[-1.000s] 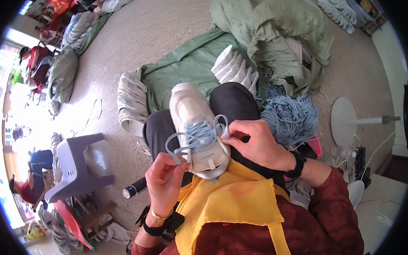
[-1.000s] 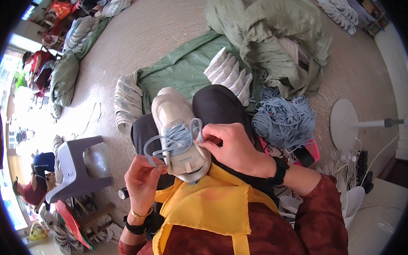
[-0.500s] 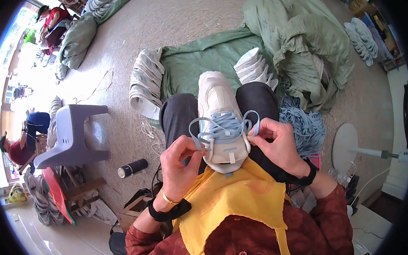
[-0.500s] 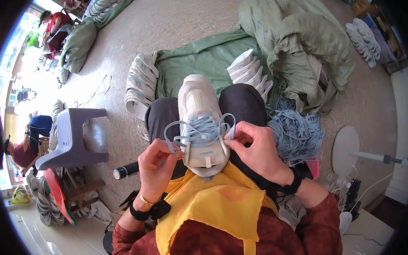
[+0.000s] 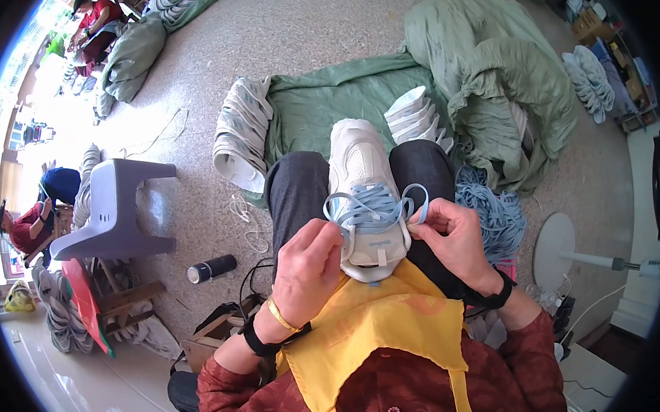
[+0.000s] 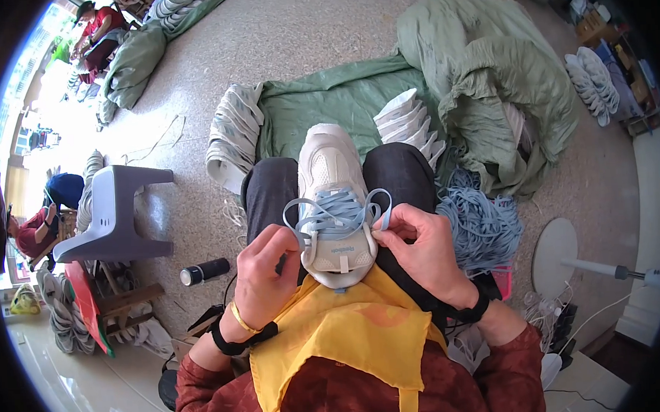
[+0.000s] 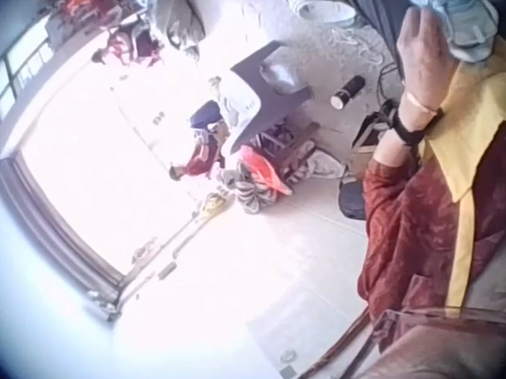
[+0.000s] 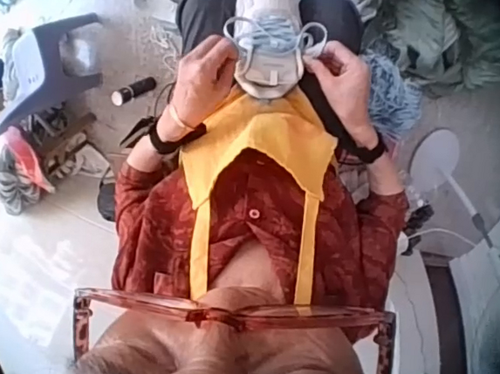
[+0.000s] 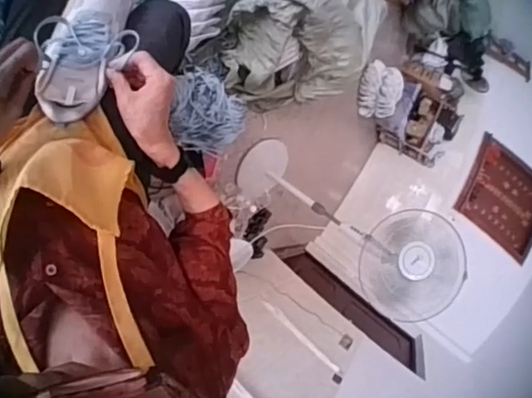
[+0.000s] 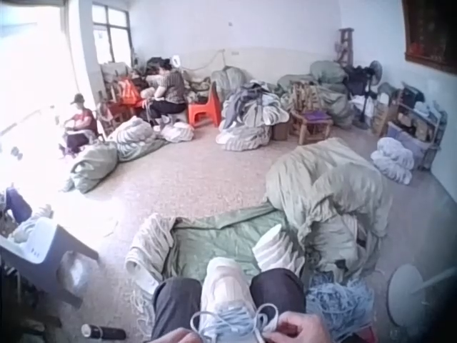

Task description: The recorder is lacing and assembling components of a shoe while sitting in a workshop.

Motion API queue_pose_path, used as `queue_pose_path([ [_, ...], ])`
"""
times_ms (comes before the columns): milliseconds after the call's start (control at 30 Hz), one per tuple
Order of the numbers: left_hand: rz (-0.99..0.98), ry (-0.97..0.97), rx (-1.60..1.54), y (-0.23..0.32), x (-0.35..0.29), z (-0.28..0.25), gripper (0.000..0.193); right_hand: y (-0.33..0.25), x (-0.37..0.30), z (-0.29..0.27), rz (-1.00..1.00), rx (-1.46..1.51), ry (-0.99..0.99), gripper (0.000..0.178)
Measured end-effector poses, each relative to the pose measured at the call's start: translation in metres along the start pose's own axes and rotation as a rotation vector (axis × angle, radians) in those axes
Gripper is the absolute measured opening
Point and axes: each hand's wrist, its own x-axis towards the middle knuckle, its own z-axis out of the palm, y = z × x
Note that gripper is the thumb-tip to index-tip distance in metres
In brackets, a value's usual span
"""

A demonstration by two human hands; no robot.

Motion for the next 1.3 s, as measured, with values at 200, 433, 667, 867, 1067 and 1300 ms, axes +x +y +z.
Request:
queue_pose_path([
  [200, 0.100, -0.083, 0.123, 0.006, 0.008, 0.002, 0.018, -0.009, 0.002, 0.001, -0.023, -0.085, 0.000, 0.007],
  [433, -0.123, -0.014, -0.061, -0.005, 0.004, 0.006, 0.016, -0.007, 0.000, -0.001, -0.014, -0.040, -0.008, 0.007],
  [667, -0.104, 0.066, -0.049, 0.001, 0.000, 0.012, 0.016, -0.003, 0.002, -0.002, -0.037, -0.009, 0.006, 0.006],
  [867, -0.075, 0.059, 0.052, 0.001, -0.006, 0.018, 0.018, -0.001, 0.004, -0.001, -0.086, -0.078, -0.024, 0.003],
  [1067, -0.067, 0.101, -0.019, 0.000, -0.007, 0.020, 0.019, -0.005, 0.002, -0.002, -0.122, -0.123, -0.002, 0.007],
  [1300, -0.013, 0.009, 0.062, 0.004, -0.010, 0.015, 0.029, -0.022, -0.010, -0.006, -0.499, -0.450, 0.119, 0.022],
])
